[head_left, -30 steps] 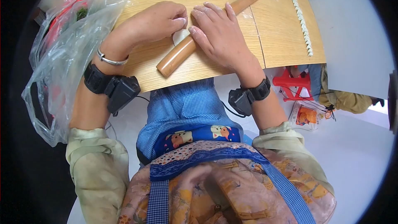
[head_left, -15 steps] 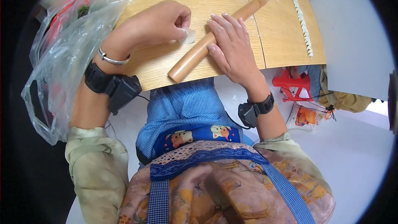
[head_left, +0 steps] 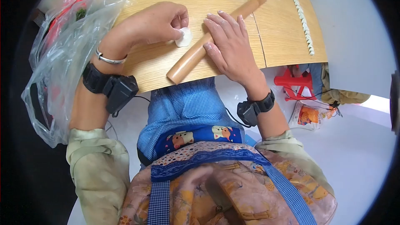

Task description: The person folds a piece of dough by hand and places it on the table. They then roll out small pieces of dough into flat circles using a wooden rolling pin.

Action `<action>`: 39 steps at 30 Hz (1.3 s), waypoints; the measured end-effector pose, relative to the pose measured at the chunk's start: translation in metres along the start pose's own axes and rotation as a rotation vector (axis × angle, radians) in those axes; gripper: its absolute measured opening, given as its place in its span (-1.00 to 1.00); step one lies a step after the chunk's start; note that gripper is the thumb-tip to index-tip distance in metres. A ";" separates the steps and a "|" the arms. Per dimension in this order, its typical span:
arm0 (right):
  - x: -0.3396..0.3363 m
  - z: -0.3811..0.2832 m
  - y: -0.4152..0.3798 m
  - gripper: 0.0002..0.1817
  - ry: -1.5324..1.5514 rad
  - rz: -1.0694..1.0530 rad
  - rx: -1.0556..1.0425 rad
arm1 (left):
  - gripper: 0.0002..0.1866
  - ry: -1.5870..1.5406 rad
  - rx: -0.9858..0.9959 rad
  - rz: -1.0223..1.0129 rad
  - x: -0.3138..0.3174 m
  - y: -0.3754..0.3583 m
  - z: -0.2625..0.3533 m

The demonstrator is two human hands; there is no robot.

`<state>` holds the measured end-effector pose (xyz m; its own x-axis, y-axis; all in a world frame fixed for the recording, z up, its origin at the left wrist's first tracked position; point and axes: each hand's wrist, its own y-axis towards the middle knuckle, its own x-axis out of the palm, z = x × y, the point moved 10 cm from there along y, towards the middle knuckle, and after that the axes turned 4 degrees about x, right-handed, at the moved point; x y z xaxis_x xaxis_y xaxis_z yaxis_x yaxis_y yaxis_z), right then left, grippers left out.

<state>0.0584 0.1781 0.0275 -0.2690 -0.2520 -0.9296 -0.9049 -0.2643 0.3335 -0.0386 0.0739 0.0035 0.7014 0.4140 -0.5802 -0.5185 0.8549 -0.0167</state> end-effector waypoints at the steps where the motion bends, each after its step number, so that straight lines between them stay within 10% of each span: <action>1: 0.002 -0.001 0.005 -0.46 0.001 -0.001 -0.001 | -0.82 0.019 -0.009 0.020 -0.002 0.000 -0.002; 23: -0.001 0.007 -0.014 -0.39 0.027 -0.030 0.032 | -0.82 0.056 -0.006 0.044 0.003 0.003 0.002; 28: 0.000 0.010 -0.017 -0.36 0.031 -0.037 0.056 | -0.85 -0.351 -0.016 0.117 0.006 0.004 -0.002; 39: -0.003 0.005 -0.012 -0.38 0.031 -0.001 0.026 | -0.83 -0.029 -0.067 0.079 0.000 0.001 -0.004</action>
<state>0.0684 0.1868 0.0251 -0.2582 -0.2810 -0.9243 -0.9134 -0.2406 0.3282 -0.0414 0.0737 0.0005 0.6707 0.4889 -0.5578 -0.6034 0.7970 -0.0270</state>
